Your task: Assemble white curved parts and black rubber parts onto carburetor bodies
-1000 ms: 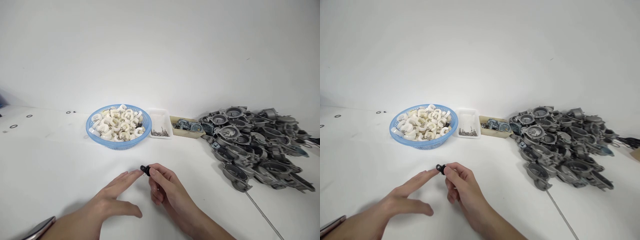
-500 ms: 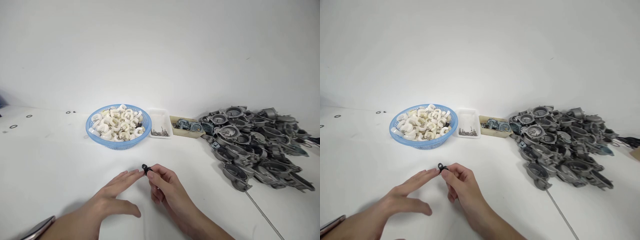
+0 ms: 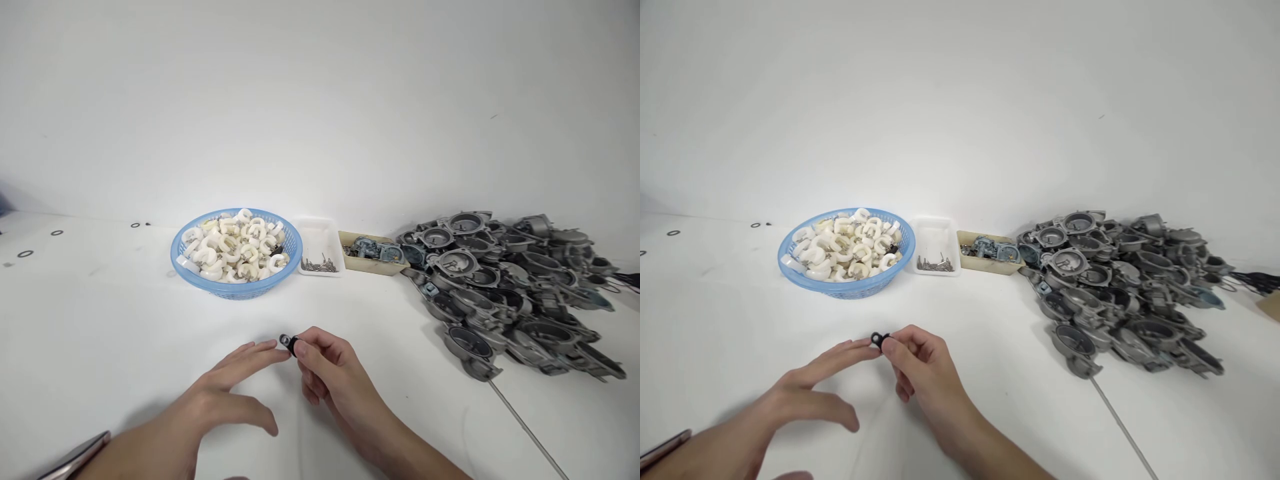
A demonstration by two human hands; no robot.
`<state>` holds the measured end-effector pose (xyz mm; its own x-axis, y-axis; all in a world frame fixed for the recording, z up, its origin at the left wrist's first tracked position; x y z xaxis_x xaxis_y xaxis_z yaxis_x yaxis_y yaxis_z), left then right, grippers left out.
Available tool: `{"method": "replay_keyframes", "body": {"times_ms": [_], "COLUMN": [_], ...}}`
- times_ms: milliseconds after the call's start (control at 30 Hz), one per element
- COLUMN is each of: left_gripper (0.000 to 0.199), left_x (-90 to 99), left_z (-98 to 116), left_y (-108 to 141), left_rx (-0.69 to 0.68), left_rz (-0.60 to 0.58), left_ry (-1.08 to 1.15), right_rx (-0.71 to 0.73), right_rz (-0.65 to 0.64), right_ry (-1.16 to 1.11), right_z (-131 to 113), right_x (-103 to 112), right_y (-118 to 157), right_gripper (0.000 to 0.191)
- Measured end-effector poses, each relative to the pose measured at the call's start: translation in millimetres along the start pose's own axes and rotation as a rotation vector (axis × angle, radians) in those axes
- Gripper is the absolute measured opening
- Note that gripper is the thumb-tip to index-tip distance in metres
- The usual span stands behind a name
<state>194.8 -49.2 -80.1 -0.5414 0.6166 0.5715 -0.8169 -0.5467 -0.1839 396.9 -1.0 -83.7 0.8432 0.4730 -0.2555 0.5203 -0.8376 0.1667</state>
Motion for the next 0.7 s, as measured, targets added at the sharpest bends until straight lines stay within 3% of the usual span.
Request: {"method": "replay_keyframes", "body": {"times_ms": [167,700], "left_gripper": [0.039,0.035], "left_x": [0.2,0.8], "left_z": [3,-11], "left_y": [-2,13], "left_rx": [-0.041,0.087], "left_rz": [0.026,-0.012], "left_ry": [0.001,0.316], "right_rx": [-0.01,-0.048], "right_rz": [-0.006,-0.046], "right_ry": [0.028,0.014], "right_z": [-1,0], "right_x": [-1,-5], "right_y": [0,5], "right_gripper": [0.047,0.047]}}
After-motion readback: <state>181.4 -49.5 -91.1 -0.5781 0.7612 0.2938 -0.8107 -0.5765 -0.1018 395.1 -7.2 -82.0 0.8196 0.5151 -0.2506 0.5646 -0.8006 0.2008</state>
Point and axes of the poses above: each hand's wrist, its own y-axis away from the middle knuckle, its own x-axis out of the back of the hand, z = x × y, the point moved 4 cm from there along -y, towards the middle knuckle, and after that the axes turned 12 degrees about -z, right-handed, at the moved point
